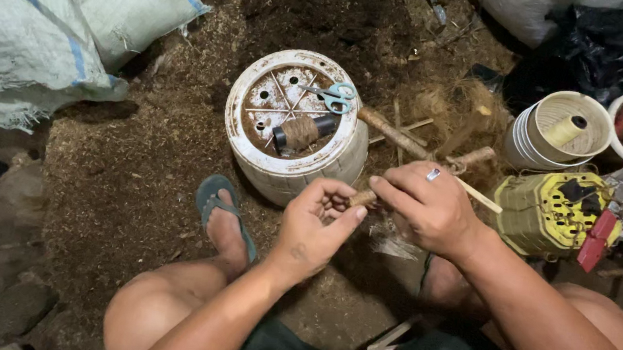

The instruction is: The person sits on the floor and wraps a rope around a wooden cross-shaped frame using a wooden stick to assist. They repeatedly wind the rope, adjust the frame, and trim excess rope with scissors.

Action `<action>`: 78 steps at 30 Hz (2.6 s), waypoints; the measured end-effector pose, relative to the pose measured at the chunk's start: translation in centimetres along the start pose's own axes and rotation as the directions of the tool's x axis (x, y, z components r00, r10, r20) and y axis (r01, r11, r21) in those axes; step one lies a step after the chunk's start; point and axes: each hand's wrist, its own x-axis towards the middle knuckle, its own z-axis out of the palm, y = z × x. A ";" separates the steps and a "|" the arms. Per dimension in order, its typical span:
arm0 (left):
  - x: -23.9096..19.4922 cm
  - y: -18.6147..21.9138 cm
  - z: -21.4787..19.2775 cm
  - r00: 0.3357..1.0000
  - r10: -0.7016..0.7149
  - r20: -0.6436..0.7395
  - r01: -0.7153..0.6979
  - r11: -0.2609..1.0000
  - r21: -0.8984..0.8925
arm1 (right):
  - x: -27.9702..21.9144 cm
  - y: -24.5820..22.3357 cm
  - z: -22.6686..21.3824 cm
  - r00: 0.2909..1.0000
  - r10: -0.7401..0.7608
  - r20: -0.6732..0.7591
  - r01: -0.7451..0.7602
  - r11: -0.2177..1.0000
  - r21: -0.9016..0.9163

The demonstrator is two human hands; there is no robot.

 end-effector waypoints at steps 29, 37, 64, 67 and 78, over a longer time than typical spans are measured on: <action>-1.2 1.6 0.1 0.989 -0.126 0.082 0.118 0.988 0.096 | -0.3 -0.1 -0.2 0.993 -0.120 0.006 0.119 0.986 0.113; -2.8 2.4 0.1 0.989 0.114 0.096 -0.138 0.943 0.304 | -1.5 3.3 0.4 0.987 0.139 0.077 -0.145 0.987 0.073; -0.7 6.6 -0.5 0.898 0.382 0.217 -0.436 0.709 0.555 | -1.7 -0.2 1.6 0.990 0.139 0.032 -0.143 0.958 0.247; -0.8 5.9 -0.5 0.833 0.476 0.282 -0.538 0.576 0.616 | -1.9 -0.3 2.0 0.975 0.210 0.072 -0.221 0.947 0.232; 1.7 3.3 -4.3 0.963 -0.237 -0.129 0.229 0.971 -0.076 | -1.5 0.7 1.9 0.793 0.440 0.422 -0.553 0.811 0.194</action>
